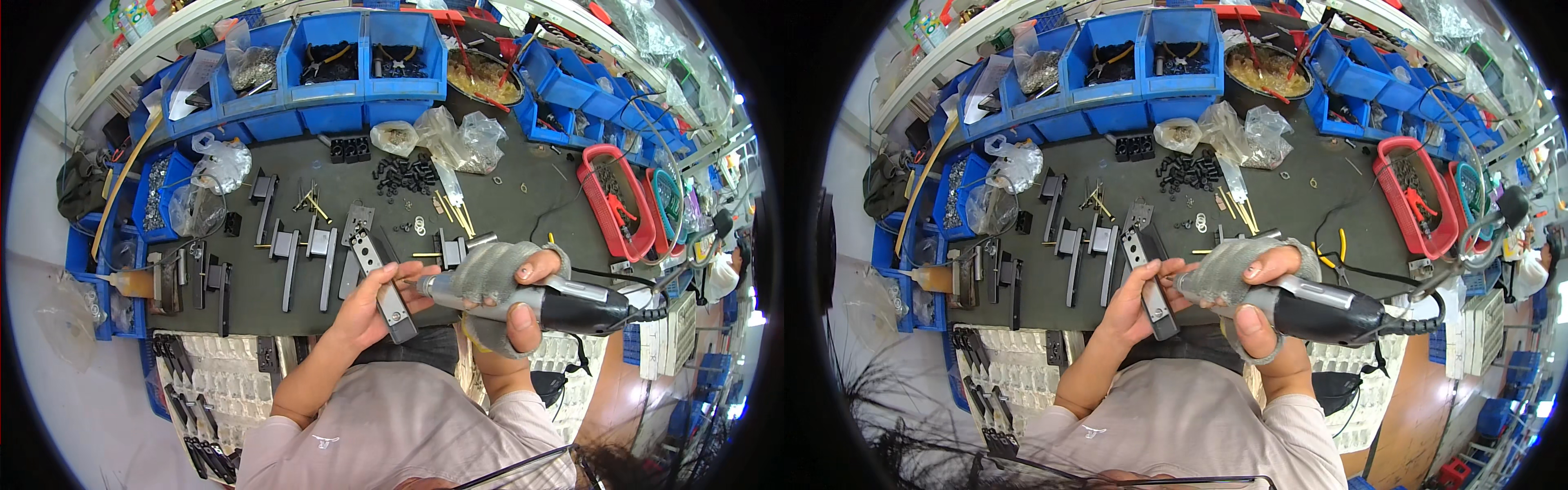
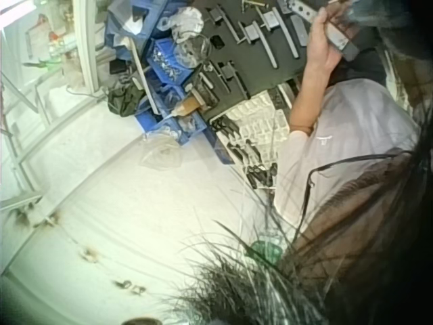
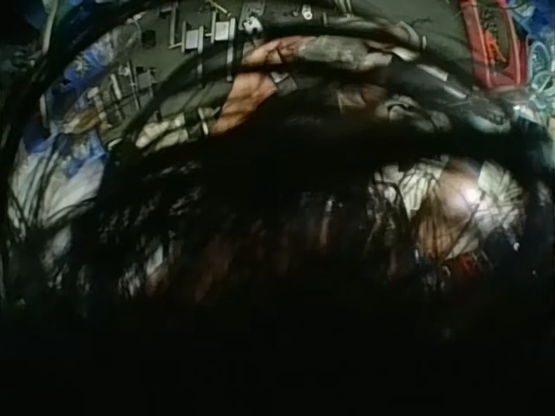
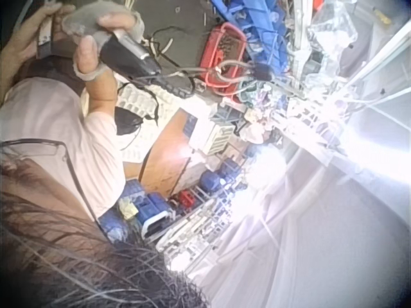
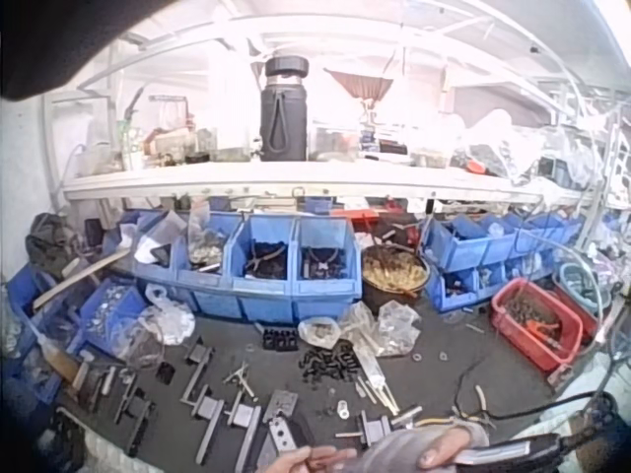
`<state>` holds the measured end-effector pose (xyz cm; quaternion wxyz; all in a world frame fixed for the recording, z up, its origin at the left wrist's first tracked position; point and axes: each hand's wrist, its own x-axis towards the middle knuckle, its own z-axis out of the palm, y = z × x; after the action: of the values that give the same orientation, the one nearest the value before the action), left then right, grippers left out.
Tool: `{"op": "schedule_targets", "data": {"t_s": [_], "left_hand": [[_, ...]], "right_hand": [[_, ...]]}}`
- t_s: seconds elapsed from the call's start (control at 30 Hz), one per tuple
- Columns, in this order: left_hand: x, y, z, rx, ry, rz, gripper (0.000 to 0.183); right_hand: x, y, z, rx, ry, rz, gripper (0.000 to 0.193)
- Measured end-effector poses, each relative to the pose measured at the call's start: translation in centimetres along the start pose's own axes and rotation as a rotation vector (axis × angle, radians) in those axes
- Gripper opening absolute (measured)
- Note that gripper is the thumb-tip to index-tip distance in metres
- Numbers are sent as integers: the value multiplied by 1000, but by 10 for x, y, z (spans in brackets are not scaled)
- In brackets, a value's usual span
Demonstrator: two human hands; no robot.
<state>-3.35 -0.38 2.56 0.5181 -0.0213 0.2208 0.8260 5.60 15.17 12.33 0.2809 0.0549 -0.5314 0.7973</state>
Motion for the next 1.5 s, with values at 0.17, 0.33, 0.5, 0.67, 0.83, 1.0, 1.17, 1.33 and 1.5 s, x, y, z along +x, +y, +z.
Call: {"op": "schedule_targets", "data": {"t_s": [0.17, 0.33, 0.5, 0.67, 0.83, 1.0, 1.17, 1.33, 1.5], "left_hand": [[0, -6, 0, 300, 100, 27, 40], [-2, -8, 1, 333, 168, 91, 33], [-3, -6, -2, 392, 180, 92, 29], [-4, -5, 1, 344, 200, 76, 27], [-3, -6, -3, 333, 156, 69, 27], [-2, -6, -5, 340, 148, 58, 28], [-2, -6, -2, 359, 146, 69, 29], [-2, -6, -1, 375, 152, 82, 30], [-2, -7, -2, 384, 155, 107, 30]], "right_hand": [[-5, -9, -8, 56, 47, -35, 48], [-8, -9, -5, -26, 92, 20, 49], [-4, -6, -3, -35, 112, 27, 50], [-3, -2, -9, -25, -24, -36, 49], [-6, -7, -8, -10, 17, -13, 48], [-8, -8, -6, -19, 64, 38, 49], [-8, -11, -3, 15, 84, 80, 49], [-10, -10, -6, 4, 52, 46, 50], [-11, -6, -5, -8, 66, 58, 51]]}}
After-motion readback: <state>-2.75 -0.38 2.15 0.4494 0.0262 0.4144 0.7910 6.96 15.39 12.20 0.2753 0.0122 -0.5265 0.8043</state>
